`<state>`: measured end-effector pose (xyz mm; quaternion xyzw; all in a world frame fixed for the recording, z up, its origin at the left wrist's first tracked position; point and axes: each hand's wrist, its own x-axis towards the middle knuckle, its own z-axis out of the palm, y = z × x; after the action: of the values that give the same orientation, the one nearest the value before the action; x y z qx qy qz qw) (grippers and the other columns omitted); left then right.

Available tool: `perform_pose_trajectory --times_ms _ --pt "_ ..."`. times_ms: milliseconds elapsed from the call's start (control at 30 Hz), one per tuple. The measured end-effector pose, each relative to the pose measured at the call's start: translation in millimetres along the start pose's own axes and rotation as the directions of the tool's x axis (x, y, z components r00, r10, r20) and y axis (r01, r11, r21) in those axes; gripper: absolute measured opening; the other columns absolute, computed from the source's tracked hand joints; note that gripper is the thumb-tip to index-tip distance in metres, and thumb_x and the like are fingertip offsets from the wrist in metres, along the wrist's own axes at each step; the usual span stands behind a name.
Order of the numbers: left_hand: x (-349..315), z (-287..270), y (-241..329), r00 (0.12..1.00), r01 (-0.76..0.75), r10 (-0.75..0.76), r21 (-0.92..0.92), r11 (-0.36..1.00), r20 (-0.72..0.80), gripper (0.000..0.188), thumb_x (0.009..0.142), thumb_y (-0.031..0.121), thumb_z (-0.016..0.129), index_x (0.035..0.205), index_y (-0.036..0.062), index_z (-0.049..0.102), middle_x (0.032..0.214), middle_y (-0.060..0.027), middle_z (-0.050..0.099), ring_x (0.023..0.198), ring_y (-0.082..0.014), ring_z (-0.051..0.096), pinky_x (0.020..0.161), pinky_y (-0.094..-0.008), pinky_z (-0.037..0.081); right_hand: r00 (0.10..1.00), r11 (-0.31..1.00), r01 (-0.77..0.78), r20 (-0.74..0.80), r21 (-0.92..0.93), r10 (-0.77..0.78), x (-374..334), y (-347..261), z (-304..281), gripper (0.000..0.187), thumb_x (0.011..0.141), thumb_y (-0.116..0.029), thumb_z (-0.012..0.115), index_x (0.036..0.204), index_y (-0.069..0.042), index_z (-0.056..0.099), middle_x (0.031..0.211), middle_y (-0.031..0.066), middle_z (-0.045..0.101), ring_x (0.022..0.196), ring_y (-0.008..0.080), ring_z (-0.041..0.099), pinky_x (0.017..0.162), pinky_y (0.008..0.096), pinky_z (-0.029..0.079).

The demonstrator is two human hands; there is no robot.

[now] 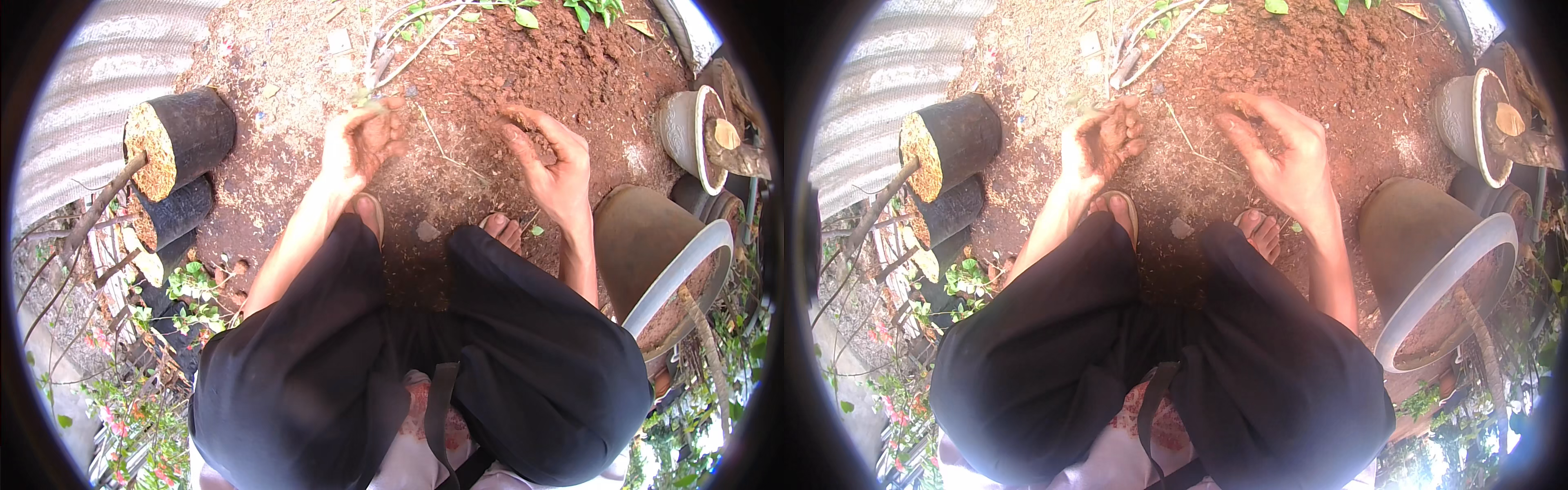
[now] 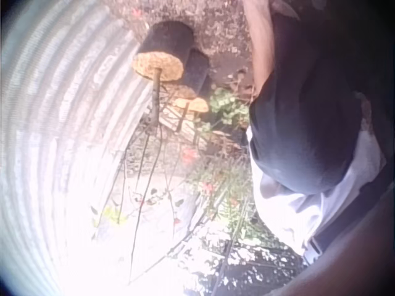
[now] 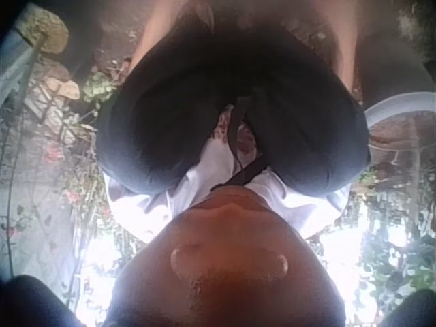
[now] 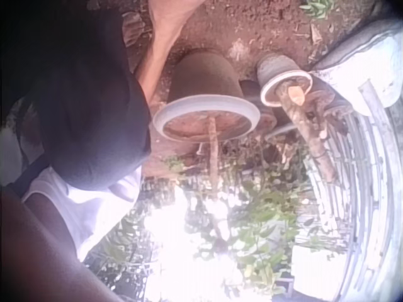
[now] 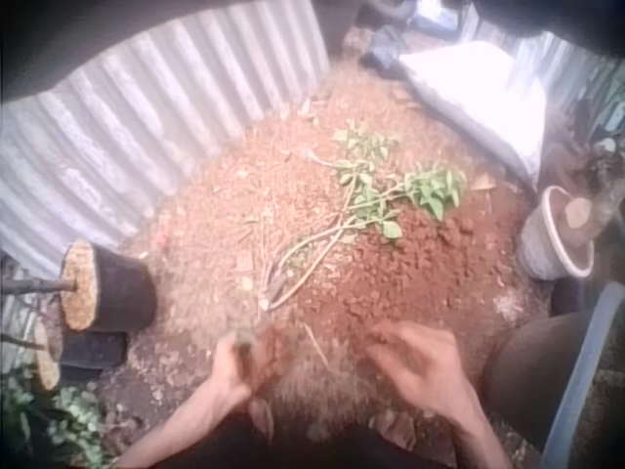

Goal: The person performs plant grafting by hand, repeatedly picking up small plant cuttings, aligning them, and wrapping the junction with clear plastic film. The person works over a soil bed with several potted plants nearby.

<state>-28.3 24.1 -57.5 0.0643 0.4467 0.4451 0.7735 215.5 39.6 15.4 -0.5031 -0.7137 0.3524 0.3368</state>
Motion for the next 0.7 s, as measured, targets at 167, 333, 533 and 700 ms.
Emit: perform_pose_trajectory --times_ms 167,333,533,700 --pt "1 4 2 0.994 0.014 -0.018 -0.03 0.999 -0.111 0.028 0.091 0.037 0.051 0.086 0.0095 0.052 0.069 -0.0016 0.05 0.052 -0.0116 0.044 0.04 -0.0226 0.031 1.0 1.0 -0.011 0.021 -0.012 0.011 -1 1 0 0.023 0.079 -0.007 0.069 0.101 -0.002 0.067 0.094 0.015 0.069 0.085 0.0236 0.068 0.074 0.0314 0.052" --pt "4 0 7 0.981 0.059 -0.048 0.056 0.997 -0.188 0.027 0.09 0.036 0.054 0.08 0.0123 0.049 0.057 0.0038 0.042 0.037 -0.0062 0.029 0.034 -0.0203 0.023 1.0 1.0 0.005 0.031 -0.002 -0.005 0 3 2 0.023 0.079 -0.006 0.069 0.101 -0.001 0.067 0.095 0.0152 0.069 0.087 0.0246 0.068 0.075 0.0317 0.052" --pt "3 1 7 0.992 0.072 -0.061 0.105 0.992 -0.107 0.029 0.09 0.038 0.055 0.079 0.0116 0.051 0.056 0.0039 0.041 0.038 -0.0058 0.029 0.034 -0.0204 0.024 0.998 1.0 -0.029 0.05 0.007 0.029 0 3 2 0.023 0.079 -0.007 0.069 0.101 -0.001 0.067 0.097 0.0155 0.068 0.089 0.0248 0.068 0.076 0.0321 0.052" --pt "-6 45 13 0.967 0.031 0.024 0.209 0.977 -0.254 0.032 0.091 0.04 0.055 0.079 0.0114 0.051 0.056 0.0033 0.041 0.041 -0.0059 0.032 0.036 -0.0199 0.024 0.999 1.0 0.002 0.047 -0.031 0.0 -1 4 1 0.023 0.079 -0.007 0.069 0.101 -0.001 0.067 0.096 0.0153 0.069 0.088 0.0248 0.068 0.075 0.032 0.052"
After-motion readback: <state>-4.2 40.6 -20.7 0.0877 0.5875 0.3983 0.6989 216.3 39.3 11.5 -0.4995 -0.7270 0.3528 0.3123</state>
